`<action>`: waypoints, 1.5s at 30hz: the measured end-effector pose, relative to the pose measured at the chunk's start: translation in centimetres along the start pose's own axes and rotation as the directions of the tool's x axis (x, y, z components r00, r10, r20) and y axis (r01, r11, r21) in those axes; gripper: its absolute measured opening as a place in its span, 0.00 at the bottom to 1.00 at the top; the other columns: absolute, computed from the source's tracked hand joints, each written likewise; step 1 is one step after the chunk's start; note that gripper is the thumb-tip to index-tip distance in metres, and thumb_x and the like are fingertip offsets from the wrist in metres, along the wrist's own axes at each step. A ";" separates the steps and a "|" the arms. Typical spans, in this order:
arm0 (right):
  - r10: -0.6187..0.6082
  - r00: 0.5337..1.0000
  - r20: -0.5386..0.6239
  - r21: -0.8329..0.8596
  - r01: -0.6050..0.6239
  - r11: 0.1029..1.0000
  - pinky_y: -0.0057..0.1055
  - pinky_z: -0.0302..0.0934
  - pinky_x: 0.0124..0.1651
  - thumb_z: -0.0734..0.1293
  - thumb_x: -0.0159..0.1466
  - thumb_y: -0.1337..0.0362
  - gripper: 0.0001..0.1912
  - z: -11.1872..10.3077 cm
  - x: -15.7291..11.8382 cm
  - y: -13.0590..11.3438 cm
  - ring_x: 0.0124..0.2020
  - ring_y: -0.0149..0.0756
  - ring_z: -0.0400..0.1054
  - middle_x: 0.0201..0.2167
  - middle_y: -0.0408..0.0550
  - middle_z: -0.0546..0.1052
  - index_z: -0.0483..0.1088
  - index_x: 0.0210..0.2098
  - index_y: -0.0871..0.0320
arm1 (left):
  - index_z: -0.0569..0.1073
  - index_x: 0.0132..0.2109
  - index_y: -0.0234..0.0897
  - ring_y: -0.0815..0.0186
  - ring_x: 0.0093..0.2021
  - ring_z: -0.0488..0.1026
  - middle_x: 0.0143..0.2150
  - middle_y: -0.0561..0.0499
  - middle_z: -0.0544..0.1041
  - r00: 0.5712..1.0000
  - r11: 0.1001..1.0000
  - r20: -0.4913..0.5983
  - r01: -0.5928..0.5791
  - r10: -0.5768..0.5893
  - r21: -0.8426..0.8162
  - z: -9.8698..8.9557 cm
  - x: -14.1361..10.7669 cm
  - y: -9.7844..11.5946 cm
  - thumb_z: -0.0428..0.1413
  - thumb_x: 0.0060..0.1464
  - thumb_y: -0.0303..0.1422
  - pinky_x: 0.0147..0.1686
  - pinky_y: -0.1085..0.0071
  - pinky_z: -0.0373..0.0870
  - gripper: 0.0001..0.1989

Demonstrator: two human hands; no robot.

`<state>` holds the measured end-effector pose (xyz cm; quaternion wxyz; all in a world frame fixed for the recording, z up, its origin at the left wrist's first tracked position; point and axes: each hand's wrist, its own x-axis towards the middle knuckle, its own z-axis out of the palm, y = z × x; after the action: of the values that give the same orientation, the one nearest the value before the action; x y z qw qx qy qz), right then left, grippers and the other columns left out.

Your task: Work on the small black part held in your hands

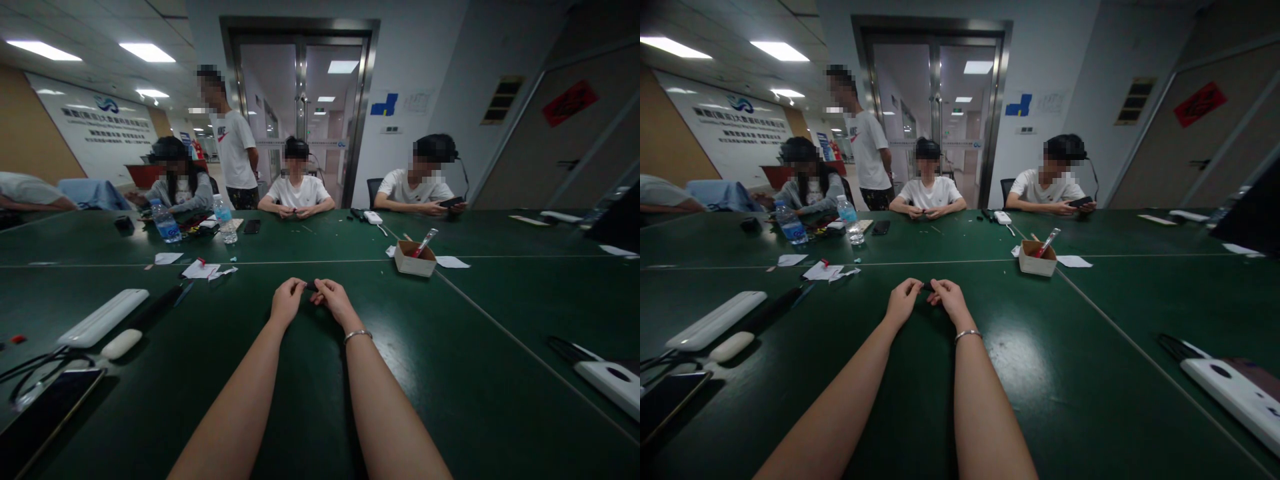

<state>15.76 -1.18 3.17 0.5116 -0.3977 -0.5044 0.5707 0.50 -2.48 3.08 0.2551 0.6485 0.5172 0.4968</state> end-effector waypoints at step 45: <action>-0.001 1.000 0.021 0.028 0.000 1.000 0.26 0.58 0.26 0.72 0.50 0.48 0.21 0.0 0.3 0.3 0.19 0.29 0.66 0.18 0.45 0.75 0.70 0.30 0.60 | 0.73 0.41 0.36 0.70 0.24 0.65 0.26 0.52 0.71 0.985 0.942 0.038 0.173 -0.169 -0.287 0.2 0.6 -0.3 0.50 0.54 0.40 0.23 0.75 0.59 0.14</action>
<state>15.71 -0.91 2.89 0.5120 -0.3844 -0.5016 0.5817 0.54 -1.83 2.99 0.3927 0.5602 0.4919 0.5386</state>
